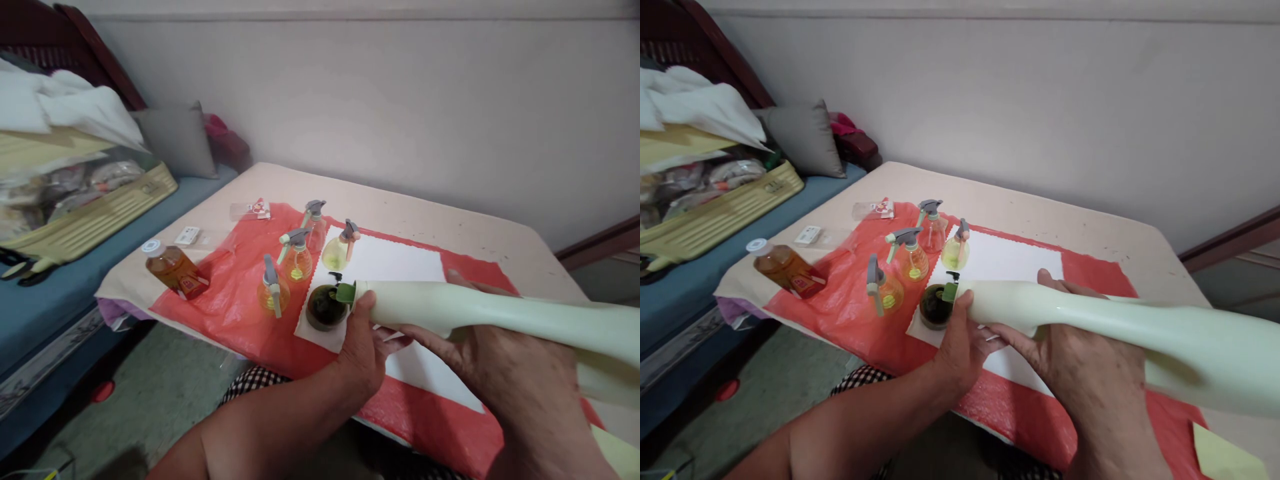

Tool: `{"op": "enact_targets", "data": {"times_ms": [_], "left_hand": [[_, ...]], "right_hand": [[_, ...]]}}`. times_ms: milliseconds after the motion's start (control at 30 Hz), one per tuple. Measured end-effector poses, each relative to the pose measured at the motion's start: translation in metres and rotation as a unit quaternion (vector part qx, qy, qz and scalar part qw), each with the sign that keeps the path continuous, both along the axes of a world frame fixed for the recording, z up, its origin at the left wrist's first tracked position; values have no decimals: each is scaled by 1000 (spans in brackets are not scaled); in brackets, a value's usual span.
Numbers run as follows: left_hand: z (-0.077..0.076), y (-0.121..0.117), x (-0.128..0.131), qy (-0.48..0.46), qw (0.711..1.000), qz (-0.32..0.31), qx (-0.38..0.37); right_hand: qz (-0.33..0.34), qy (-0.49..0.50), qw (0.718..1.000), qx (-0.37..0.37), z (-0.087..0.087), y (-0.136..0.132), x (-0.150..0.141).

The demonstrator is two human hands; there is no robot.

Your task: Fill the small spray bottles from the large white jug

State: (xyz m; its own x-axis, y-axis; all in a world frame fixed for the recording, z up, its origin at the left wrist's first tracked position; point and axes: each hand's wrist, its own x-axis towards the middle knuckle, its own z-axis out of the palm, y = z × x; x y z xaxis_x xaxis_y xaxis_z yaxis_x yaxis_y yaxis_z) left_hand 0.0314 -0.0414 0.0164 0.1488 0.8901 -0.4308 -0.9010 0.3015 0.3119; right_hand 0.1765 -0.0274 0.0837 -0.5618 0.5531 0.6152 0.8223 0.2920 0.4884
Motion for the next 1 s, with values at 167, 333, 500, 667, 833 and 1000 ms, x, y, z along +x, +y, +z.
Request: {"op": "enact_targets", "data": {"times_ms": [167,333,500,667,833,1000], "left_hand": [[0,0,0,-7,1000,10,7],[-1,0,1,-6,1000,4,4],[0,0,0,-3,1000,1,4],[1,0,0,-2,1000,3,6],[-1,0,1,-5,1000,4,14],[-5,0,2,-7,1000,7,14]], "right_hand": [[3,1,1000,-5,2,0,-3],[2,-6,1000,2,1,0,-4],[0,-3,1000,-2,0,0,0],[1,2,1000,-7,1,-1,-2],[1,0,1000,-2,1,1,-4],[1,-2,1000,-4,2,0,-3]]}}
